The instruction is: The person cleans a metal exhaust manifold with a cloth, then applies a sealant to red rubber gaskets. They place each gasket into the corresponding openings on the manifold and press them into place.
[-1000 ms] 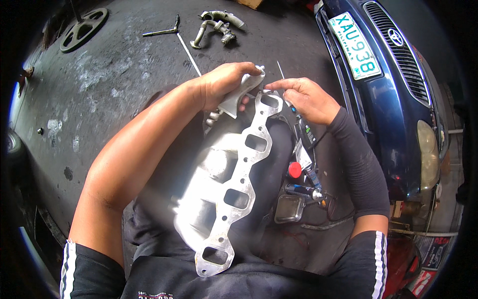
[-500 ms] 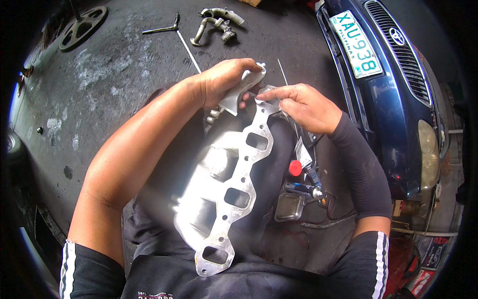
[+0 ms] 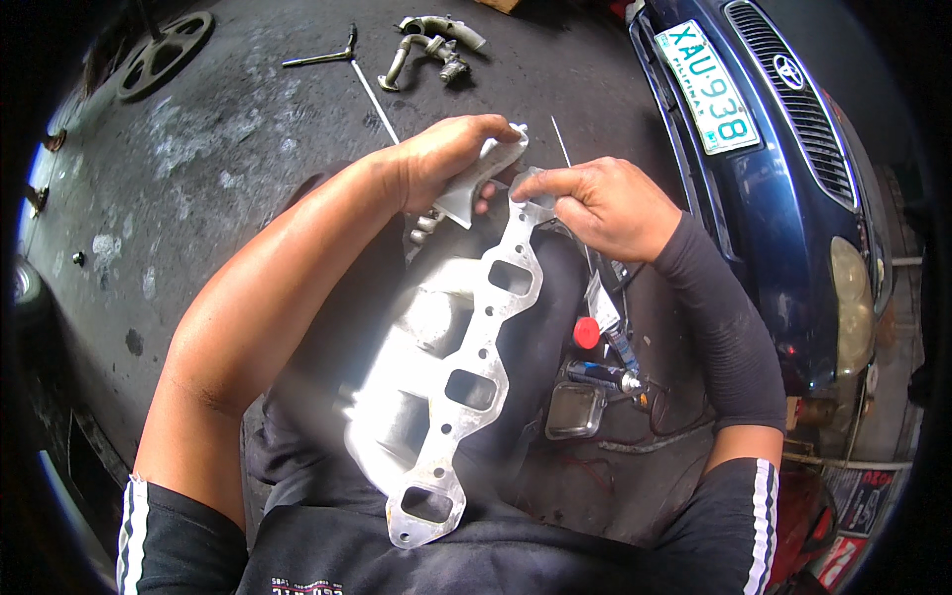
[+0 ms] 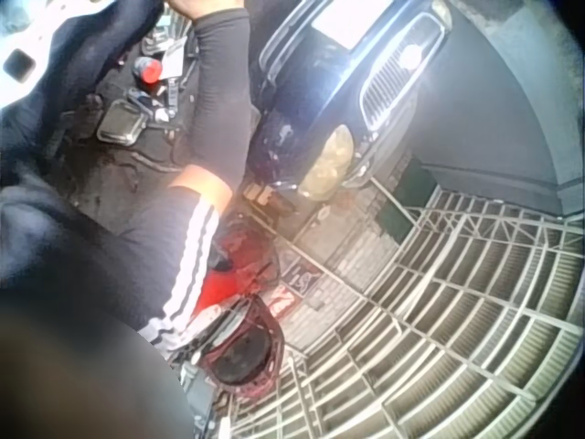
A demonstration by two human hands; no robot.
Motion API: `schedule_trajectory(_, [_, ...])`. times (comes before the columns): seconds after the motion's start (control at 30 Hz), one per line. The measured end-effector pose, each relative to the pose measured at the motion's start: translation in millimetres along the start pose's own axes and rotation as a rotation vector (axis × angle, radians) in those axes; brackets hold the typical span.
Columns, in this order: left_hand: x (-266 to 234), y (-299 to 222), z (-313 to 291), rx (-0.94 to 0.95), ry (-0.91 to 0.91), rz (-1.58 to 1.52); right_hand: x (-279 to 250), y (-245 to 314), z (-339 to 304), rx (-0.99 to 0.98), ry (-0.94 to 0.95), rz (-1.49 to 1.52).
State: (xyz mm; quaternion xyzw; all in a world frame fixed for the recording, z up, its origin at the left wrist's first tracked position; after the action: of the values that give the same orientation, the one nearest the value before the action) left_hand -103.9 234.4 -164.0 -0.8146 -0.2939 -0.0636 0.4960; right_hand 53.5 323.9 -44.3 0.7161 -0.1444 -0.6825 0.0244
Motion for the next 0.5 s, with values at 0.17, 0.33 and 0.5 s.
schedule_trajectory(0.17, [1.8, -0.8, -3.8, -0.009, -0.008, 0.004, -10.6, 3.2, -4.4, -0.132, -0.020, -0.074])
schedule_trajectory(0.33, [6.3, -2.5, -9.0, 0.005, -0.045, 0.016, -17.7, -4.6, -15.4, -0.098, -0.004, -0.094])
schedule_trajectory(0.5, [6.7, -3.9, -13.0, 0.029, -0.059, 0.021, -22.7, -9.4, -23.8, -0.121, -0.042, -0.057])
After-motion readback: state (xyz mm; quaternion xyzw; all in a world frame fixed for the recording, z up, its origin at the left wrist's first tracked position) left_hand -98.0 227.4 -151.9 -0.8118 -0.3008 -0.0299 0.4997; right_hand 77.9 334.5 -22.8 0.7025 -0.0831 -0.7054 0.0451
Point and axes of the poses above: each hand's wrist, its own z-axis towards the middle knuckle, its own x-axis out of the palm, y = z × x, the point moved 4 cm from there along z, towards the middle knuckle, and after that the axes turned 13 degrees about -y, right-handed, at the moved point
